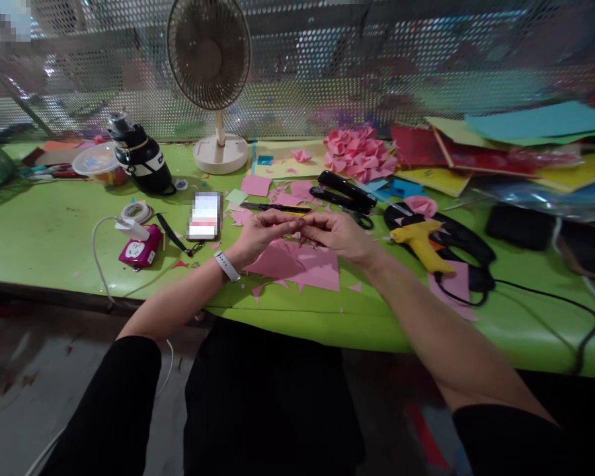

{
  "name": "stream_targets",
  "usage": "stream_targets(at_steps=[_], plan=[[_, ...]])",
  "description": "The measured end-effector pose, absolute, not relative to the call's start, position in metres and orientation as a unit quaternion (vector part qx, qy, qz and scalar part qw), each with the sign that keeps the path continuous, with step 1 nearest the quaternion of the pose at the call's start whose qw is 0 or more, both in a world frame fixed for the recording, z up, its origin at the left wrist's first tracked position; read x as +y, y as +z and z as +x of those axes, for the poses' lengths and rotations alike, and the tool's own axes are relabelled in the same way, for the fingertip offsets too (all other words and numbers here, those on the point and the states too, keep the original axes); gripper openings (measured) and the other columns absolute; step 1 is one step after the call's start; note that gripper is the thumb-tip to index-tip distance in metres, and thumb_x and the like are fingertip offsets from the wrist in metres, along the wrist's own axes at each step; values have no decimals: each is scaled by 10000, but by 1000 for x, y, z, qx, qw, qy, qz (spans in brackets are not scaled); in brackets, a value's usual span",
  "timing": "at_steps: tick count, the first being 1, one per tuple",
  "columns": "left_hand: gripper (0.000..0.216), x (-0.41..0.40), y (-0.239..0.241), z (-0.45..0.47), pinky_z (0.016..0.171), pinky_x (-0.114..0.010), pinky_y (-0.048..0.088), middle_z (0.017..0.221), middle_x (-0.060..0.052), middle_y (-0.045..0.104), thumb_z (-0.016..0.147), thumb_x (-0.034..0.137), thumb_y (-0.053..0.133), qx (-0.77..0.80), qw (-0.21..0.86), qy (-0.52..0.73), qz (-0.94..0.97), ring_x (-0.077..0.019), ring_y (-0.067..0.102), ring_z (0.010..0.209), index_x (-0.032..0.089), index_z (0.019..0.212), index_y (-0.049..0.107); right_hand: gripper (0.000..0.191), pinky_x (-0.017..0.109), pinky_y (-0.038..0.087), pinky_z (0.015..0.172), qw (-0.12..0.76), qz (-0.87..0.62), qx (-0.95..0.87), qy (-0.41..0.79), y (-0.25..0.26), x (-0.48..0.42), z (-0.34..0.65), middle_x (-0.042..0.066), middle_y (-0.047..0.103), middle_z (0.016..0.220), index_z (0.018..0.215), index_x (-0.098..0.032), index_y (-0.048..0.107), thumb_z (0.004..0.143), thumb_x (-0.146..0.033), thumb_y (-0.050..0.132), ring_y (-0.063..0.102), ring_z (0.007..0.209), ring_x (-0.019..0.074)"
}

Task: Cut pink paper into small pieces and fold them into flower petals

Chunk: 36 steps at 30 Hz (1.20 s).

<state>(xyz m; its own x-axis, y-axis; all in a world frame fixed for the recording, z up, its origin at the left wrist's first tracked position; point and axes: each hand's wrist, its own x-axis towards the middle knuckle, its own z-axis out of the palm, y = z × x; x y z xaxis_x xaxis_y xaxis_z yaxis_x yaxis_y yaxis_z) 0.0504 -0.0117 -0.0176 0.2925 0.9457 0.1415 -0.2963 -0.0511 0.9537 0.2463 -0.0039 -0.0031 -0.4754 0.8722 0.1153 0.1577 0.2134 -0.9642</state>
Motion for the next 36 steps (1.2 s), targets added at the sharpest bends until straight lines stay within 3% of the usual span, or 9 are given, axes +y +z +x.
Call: stream_targets(at_steps=[11, 17, 26, 36], plan=[[288, -13, -19, 51, 833, -336, 537, 897, -48, 745, 683, 406, 902, 298, 614, 512, 522, -133, 686, 823, 180, 819, 785, 400, 330, 547, 687, 368, -364, -681, 518, -7, -4, 247, 44, 746, 812, 875, -227, 783, 711, -587, 843, 675, 729, 179], [284, -15, -19, 52, 829, -345, 534, 899, -38, 727, 667, 406, 909, 302, 610, 519, 518, -139, 685, 844, 189, 799, 782, 415, 325, 544, 647, 356, -371, -684, 516, -1, -5, 247, 36, 732, 753, 824, -222, 769, 692, -608, 843, 670, 697, 183], [354, -13, -22, 52, 673, -276, 485, 795, -1, 651, 664, 467, 902, 333, 555, 560, 517, -81, 586, 689, 176, 679, 701, 402, 339, 567, 679, 399, -369, -655, 525, -10, -6, 241, 47, 751, 798, 901, -208, 731, 715, -542, 854, 699, 721, 187], [309, -12, -26, 52, 724, -292, 516, 875, -20, 670, 688, 464, 887, 324, 543, 557, 538, -101, 616, 756, 192, 773, 768, 275, 309, 484, 569, 381, -353, -701, 489, -5, -5, 243, 11, 666, 727, 892, -222, 719, 774, -461, 789, 607, 613, 155]])
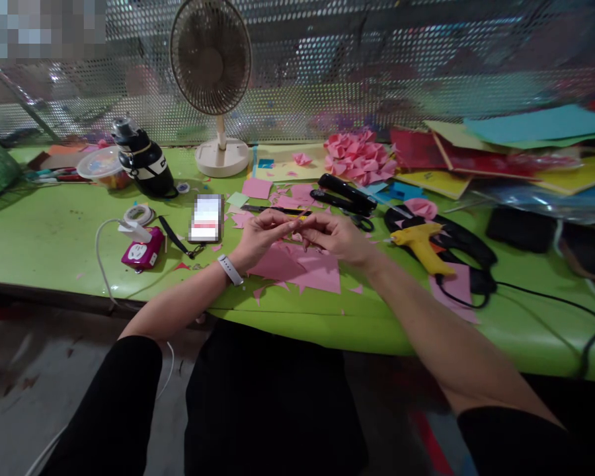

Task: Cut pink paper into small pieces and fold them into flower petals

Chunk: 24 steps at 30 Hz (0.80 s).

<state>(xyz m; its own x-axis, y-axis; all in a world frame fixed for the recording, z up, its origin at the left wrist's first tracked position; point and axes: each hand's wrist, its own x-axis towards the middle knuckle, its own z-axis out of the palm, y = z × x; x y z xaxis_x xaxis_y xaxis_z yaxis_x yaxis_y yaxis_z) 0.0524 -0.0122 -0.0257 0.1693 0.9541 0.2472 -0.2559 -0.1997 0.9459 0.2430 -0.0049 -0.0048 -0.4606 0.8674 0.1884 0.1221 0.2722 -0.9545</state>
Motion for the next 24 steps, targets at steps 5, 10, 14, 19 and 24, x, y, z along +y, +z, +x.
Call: stream_targets(at_steps=[5, 10, 14, 19, 24], plan=[[338, -13, -23, 53, 727, -291, 504, 825, -9, 674, 665, 466, 898, 320, 570, 544, 527, -94, 608, 727, 177, 771, 758, 300, 281, 409, 504, 343, -361, -706, 504, -4, -5, 246, -15, 632, 635, 927, -221, 722, 788, -483, 771, 551, 541, 135], [376, -13, -25, 52, 661, -258, 487, 755, 7, 653, 653, 459, 909, 323, 562, 559, 517, -78, 588, 678, 160, 677, 683, 360, 302, 469, 527, 373, -369, -681, 511, -7, -9, 241, 14, 700, 725, 922, -232, 698, 751, -527, 815, 626, 604, 170], [353, -15, -24, 52, 727, -280, 527, 847, -19, 709, 646, 429, 919, 315, 579, 549, 514, -105, 652, 759, 164, 775, 724, 379, 292, 433, 491, 357, -371, -687, 513, -10, -7, 242, 13, 697, 677, 902, -227, 690, 806, -588, 760, 555, 502, 134], [346, -16, -21, 53, 737, -286, 518, 844, -21, 713, 653, 444, 910, 312, 587, 538, 518, -103, 643, 753, 173, 806, 760, 441, 265, 337, 451, 343, -351, -697, 523, -8, -1, 247, -20, 622, 603, 911, -217, 697, 791, -638, 754, 474, 467, 106], [325, -16, -18, 53, 732, -296, 516, 892, -23, 701, 620, 437, 926, 310, 581, 544, 521, -101, 636, 755, 184, 755, 772, 454, 260, 338, 456, 326, -347, -692, 543, -6, -3, 247, -18, 623, 605, 908, -209, 685, 771, -633, 774, 480, 475, 102]])
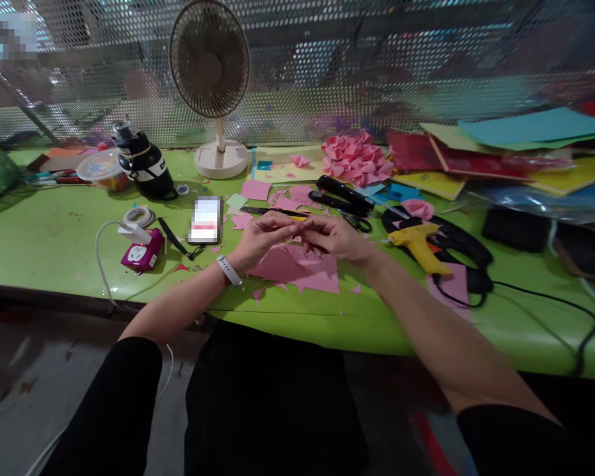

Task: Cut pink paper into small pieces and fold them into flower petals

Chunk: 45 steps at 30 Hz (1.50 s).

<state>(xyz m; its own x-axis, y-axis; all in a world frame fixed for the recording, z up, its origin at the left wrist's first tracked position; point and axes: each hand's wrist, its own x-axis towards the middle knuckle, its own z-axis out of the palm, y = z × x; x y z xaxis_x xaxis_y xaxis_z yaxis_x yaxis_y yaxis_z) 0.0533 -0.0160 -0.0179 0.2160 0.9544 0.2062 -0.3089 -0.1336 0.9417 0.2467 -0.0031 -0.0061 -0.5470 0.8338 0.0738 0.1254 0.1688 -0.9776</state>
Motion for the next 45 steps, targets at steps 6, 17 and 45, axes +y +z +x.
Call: stream_targets(at_steps=[6, 17, 45], plan=[[310, -16, -20, 52, 751, -305, 535, 898, -27, 694, 642, 418, 919, 321, 548, 566, 526, -107, 641, 775, 175, 704, 735, 438, 267, 392, 464, 358, -361, -674, 536, -12, -6, 242, 1, 680, 660, 932, -227, 678, 774, -623, 780, 555, 501, 125], [248, -16, -19, 52, 740, -306, 530, 928, -38, 717, 690, 418, 894, 302, 555, 548, 548, -117, 655, 801, 212, 781, 789, 467, 237, 328, 412, 327, -332, -688, 557, -8, -3, 247, -34, 624, 577, 882, -206, 667, 784, -651, 768, 450, 420, 77], [234, -11, -18, 51, 688, -278, 543, 876, -36, 732, 665, 352, 923, 286, 545, 596, 516, -99, 655, 722, 181, 720, 773, 246, 385, 581, 714, 398, -348, -707, 469, -16, -2, 243, 50, 746, 841, 887, -238, 745, 826, -474, 779, 697, 767, 214]])
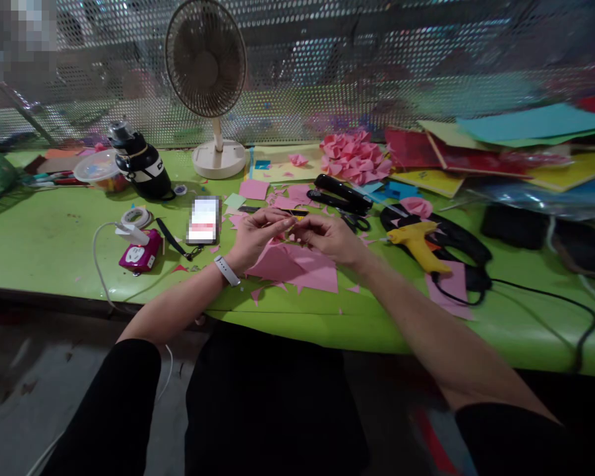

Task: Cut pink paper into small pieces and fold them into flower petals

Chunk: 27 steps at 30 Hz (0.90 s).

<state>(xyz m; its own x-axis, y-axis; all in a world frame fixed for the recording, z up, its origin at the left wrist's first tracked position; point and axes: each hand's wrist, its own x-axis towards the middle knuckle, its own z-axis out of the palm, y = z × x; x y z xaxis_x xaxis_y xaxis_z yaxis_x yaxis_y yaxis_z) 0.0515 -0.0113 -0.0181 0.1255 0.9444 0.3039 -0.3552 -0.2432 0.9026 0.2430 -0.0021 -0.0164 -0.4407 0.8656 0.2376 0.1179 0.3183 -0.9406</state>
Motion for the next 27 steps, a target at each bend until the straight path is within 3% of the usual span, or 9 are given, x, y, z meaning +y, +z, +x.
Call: stream_targets(at_steps=[4, 10, 15, 20, 27], plan=[[239, -3, -16, 44, 851, -289, 551, 847, -14, 743, 696, 366, 907, 283, 554, 628, 467, -99, 683, 815, 191, 806, 785, 180, 355, 546, 653, 378, -380, -715, 449, -14, 5, 253, 36, 706, 771, 862, -236, 754, 817, -408, 783, 647, 695, 190], [256, 3, -20, 39, 906, -304, 535, 859, -17, 742, 753, 421, 861, 283, 587, 595, 470, -99, 684, 837, 191, 829, 780, 327, 280, 466, 539, 478, -407, -651, 427, -4, 7, 259, -11, 643, 720, 1163, -283, 729, 841, -338, 746, 550, 597, 139], [257, 1, -21, 43, 820, -302, 535, 874, -19, 732, 743, 439, 869, 280, 580, 565, 516, -109, 656, 808, 206, 791, 772, 149, 293, 490, 596, 431, -412, -634, 493, -4, 0, 253, 31, 710, 763, 915, -224, 799, 810, -303, 730, 589, 634, 137], [308, -5, -17, 47, 766, -308, 529, 875, -37, 719, 709, 479, 881, 294, 587, 547, 519, -119, 638, 794, 195, 738, 766, 273, 303, 509, 676, 374, -360, -629, 578, -8, -9, 244, 53, 771, 967, 1010, -233, 805, 771, -362, 789, 648, 769, 161], [247, -3, -23, 47, 756, -296, 516, 1074, -52, 733, 731, 433, 872, 290, 593, 533, 530, -118, 650, 848, 208, 770, 777, 319, 277, 442, 548, 376, -366, -621, 583, -9, -14, 237, -14, 629, 686, 799, -220, 721, 718, -500, 851, 521, 572, 113]])
